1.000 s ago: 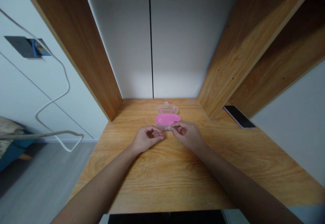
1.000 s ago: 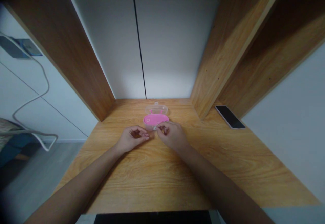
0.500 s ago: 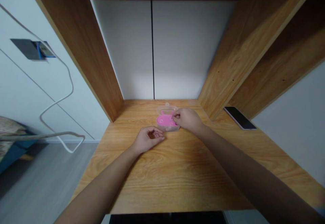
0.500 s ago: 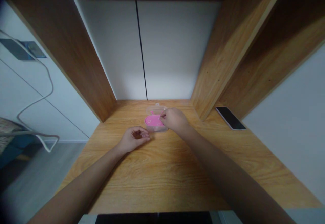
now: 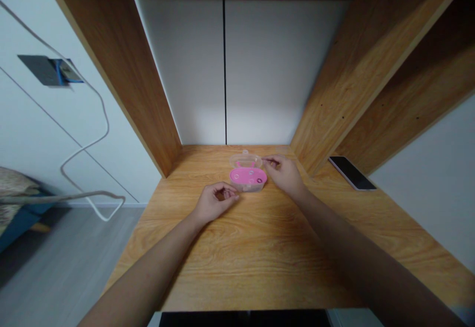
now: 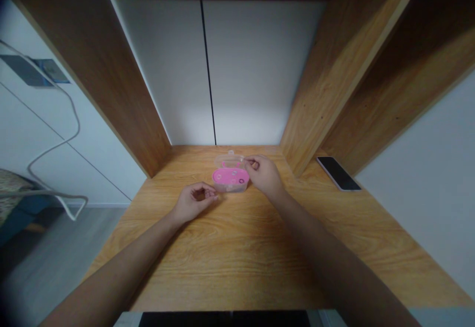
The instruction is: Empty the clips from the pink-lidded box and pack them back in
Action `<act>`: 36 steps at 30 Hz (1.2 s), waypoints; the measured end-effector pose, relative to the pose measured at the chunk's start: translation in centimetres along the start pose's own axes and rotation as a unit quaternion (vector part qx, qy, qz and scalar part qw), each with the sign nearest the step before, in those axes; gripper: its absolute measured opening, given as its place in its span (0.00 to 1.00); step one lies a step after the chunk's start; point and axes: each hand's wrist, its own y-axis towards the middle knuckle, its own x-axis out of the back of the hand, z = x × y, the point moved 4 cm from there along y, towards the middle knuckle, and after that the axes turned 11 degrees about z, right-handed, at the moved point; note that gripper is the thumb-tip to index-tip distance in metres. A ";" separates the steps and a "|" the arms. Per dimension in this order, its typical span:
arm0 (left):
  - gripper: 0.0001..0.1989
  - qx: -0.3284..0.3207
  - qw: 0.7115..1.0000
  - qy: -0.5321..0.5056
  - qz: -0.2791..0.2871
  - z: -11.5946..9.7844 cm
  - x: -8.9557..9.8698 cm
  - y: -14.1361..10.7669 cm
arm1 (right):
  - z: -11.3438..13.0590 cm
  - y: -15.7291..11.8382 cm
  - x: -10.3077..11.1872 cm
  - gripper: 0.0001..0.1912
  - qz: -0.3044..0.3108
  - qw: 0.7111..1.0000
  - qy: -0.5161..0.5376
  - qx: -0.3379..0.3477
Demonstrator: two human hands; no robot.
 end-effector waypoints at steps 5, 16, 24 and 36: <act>0.10 -0.061 0.984 0.143 -0.083 -1.5 1.3 0.0 | -5.7 -1.1 -3.2 0.36 -0.006 0.960 0.263 -0.093; 0.34 -0.058 0.961 0.269 -0.018 1.2 1.1 0.1 | -5.3 -2.5 -6.1 0.73 0.108 0.916 0.384 0.037; 0.35 -0.045 0.960 0.276 0.003 1.1 1.0 -0.1 | -5.0 -2.7 -5.8 0.69 0.082 0.926 0.367 0.047; 0.37 -0.052 0.968 0.246 0.011 1.3 0.9 -0.1 | -4.1 -3.2 -5.2 0.68 0.084 0.918 0.388 0.025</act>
